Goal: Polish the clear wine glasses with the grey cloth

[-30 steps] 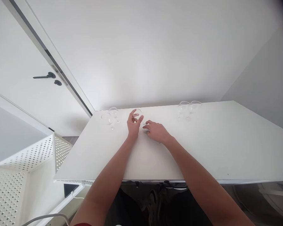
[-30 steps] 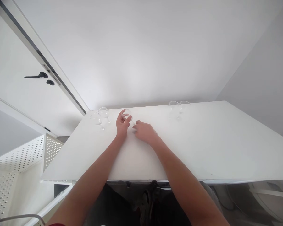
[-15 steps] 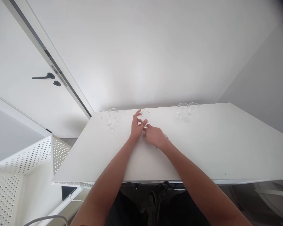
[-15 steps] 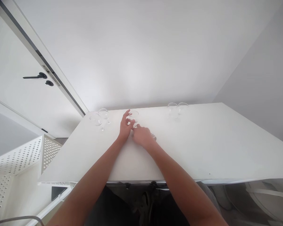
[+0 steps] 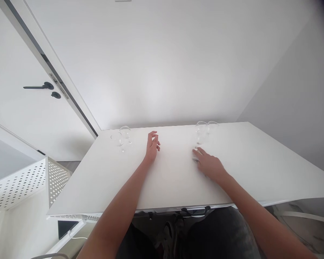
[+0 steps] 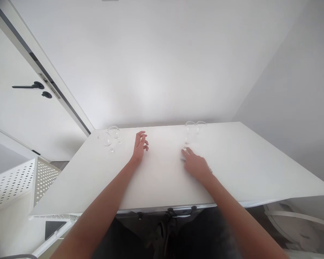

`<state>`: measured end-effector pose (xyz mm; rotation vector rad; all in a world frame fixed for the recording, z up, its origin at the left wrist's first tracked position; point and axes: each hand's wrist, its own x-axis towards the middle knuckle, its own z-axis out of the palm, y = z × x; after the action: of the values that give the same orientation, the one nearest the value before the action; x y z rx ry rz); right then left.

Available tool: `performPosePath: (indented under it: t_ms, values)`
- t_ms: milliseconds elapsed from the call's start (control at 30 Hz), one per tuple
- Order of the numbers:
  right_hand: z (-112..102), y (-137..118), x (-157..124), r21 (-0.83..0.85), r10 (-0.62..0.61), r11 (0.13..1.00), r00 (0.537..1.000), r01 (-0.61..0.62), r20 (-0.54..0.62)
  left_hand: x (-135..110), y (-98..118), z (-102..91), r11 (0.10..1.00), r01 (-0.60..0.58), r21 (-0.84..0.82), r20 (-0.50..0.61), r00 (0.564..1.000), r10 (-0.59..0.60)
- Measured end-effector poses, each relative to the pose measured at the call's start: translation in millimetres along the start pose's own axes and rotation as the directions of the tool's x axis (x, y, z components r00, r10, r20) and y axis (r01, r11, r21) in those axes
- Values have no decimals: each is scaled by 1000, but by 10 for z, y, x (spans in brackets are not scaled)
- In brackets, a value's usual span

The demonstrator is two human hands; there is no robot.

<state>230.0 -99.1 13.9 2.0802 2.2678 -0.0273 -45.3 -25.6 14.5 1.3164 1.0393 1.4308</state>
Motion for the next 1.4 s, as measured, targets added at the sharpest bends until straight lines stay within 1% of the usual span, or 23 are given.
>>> performPosePath:
  t_ms: [67, 133, 200, 300, 400, 567, 767, 1000, 1100, 1167, 1200, 1233, 1267, 1333, 1400]
  values:
    - [59, 264, -14, 8, 35, 999, 999, -35, -1, 6, -9, 5, 1000, 14, 10, 8, 1000, -14]
    - [108, 468, 3, 27, 58, 998, 998, -58, -5, 10, -15, 11, 1000, 19, 24, 22, 1000, -20]
    - [143, 605, 37, 33, 85, 996, 996, -85, -6, 11, -20, 14, 999, 20, 36, 37, 999, -21]
    - [160, 702, 81, 26, 137, 990, 990, -137, -7, 10, -26, 13, 999, 26, 44, 54, 998, -28]
    - [160, 717, 95, 18, 167, 986, 986, -167, -8, 12, -33, 9, 998, 33, 44, 65, 997, -36]
    - [193, 695, 92, 17, 179, 984, 984, -178, -27, 13, -29, 15, 997, 35, 65, 75, 996, -39]
    - [212, 674, 71, 31, 187, 982, 981, -185, -57, 7, -14, 23, 997, 46, 66, 70, 996, -51]
    - [203, 626, 54, 36, 223, 975, 973, -221, -55, 20, -31, 16, 995, 78, 57, 60, 995, -82]
    - [193, 564, -8, 40, 261, 965, 961, -259, -89, 28, -44, 14, 995, 83, 50, 71, 994, -87]
    - [181, 498, -89, 65, 308, 951, 939, -301, -151, 33, -49, 10, 996, 79, 40, 72, 994, -81]
    - [173, 457, -137, 88, 321, 947, 926, -309, -201, 35, -50, 8, 997, 74, 33, 70, 995, -77]
    - [162, 411, -186, 115, 315, 949, 913, -294, -258, 37, -49, 5, 997, 74, 29, 74, 994, -76]
    - [148, 357, -231, 141, 283, 958, 905, -250, -318, 38, -47, 2, 996, 80, 26, 84, 993, -82]
    - [101, 221, -304, 184, 167, 978, 897, -98, -409, 38, -44, -4, 994, 109, 31, 120, 986, -112]
    - [13, 29, -348, 264, 58, 962, 894, 69, -445, 37, -49, -8, 990, 138, 41, 145, 979, -142]
